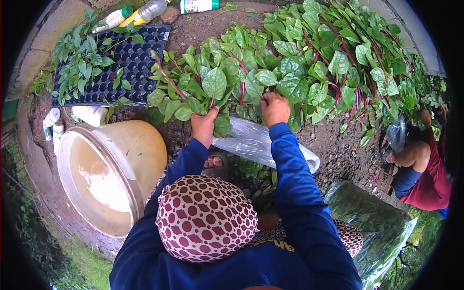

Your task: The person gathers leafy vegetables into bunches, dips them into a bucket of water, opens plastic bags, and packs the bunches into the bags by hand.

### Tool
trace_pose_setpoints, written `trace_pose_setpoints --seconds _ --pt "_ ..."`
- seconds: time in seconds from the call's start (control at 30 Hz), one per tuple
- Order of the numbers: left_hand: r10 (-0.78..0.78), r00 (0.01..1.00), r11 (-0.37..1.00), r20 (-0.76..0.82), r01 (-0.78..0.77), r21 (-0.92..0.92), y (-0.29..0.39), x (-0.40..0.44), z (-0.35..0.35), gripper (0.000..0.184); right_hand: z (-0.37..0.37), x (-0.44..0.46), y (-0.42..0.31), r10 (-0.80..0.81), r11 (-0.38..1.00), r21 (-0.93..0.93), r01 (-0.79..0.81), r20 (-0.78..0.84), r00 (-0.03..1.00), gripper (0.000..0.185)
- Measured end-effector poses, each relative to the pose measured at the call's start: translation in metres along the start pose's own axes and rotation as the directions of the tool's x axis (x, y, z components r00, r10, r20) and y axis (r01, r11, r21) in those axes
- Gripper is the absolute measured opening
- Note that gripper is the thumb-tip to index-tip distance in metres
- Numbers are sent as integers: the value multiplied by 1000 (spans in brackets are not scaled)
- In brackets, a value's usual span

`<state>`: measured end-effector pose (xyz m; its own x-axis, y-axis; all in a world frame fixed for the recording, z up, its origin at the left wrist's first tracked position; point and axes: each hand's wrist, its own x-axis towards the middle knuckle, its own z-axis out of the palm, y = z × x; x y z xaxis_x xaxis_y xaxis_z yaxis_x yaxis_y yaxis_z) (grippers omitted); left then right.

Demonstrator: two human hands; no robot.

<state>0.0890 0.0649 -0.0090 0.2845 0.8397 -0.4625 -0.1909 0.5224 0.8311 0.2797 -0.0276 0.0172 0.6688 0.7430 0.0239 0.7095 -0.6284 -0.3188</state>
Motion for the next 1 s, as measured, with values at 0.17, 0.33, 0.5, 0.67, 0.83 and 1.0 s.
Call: trace_pose_setpoints --seconds 0.17,0.33,0.5,0.67,0.83,1.0 --pt "-1 1000 1000 24 2 -17 7 5 5 29 -27 -7 -48 -7 935 352 33 -74 997 15" --pt "-162 980 976 113 176 -130 12 11 5 32 -10 -37 -101 -232 902 396 175 101 968 16" --pt "-119 991 985 65 126 -120 8 9 1 34 -2 -3 -55 27 949 315 16 -134 991 32" --pt "-108 988 992 113 114 -53 -9 17 -7 32 12 25 -50 325 945 -13 -326 95 941 59" --pt "-171 976 981 136 182 -67 -2 12 -6 32 24 9 -72 27 999 -18 -27 -16 1000 50" --pt "-134 980 966 146 162 -199 3 8 -1 31 -1 -27 -100 -303 945 94 312 -105 947 49"
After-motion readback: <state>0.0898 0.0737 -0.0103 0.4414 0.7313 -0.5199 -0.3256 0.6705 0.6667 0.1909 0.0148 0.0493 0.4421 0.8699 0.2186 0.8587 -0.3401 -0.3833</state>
